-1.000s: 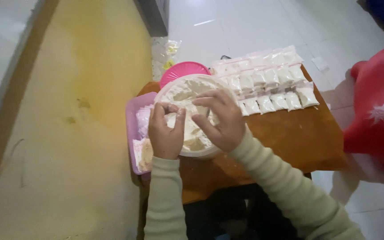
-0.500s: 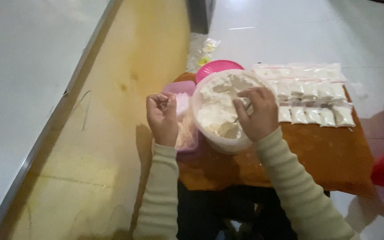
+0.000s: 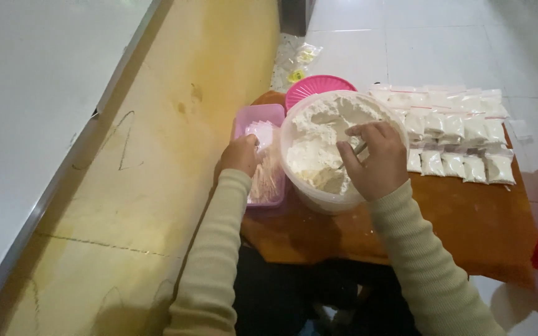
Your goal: Filling small plastic bags with white food powder using a spoon from a large bowl.
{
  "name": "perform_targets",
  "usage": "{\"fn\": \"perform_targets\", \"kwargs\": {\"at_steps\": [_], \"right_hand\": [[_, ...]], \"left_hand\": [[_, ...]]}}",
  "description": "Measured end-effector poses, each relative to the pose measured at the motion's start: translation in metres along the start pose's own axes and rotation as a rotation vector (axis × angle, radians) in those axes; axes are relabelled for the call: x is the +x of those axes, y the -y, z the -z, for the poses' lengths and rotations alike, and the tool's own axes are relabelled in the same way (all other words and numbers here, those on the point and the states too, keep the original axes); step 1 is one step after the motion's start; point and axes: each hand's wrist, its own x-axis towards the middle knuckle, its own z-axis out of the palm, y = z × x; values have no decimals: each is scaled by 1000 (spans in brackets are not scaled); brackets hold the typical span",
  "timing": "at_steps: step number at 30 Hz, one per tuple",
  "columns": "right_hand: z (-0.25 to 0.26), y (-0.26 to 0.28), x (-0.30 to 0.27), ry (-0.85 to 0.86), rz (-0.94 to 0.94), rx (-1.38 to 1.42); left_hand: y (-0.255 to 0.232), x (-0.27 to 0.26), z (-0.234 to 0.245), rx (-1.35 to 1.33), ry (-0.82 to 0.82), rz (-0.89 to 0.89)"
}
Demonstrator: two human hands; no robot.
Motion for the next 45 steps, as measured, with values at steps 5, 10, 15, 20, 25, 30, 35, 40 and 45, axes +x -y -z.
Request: {"fn": "perform_targets", "kwargs": {"at_steps": [5,10,15,20,25,30,35,40,45], "right_hand": [[2,3,2,-3,-3,0],[3,7,3,1,-48,16],[10,14,5,21,-47,22],[7,11,4,2,-56,32],[6,7,3,3,-59,31],[6,10,2,31,-101,2],[6,9,2,25,-88,20],[5,7,4,3,-78,18],[6,11,4,-74,-120,116]], "left_hand": [[56,75,-92,206,160,101],[71,107,-124,273,219,116],[87,123,-144,233,188,126],[39,83,-70,197,173,120],[-11,30,2,281,90,88],[-24,12,38,176,-33,91],[-21,-1,62,-1,-285,42],[-59,-33,114,-167,-565,-149],[-108,-54,134,-412,-653,-571]]}}
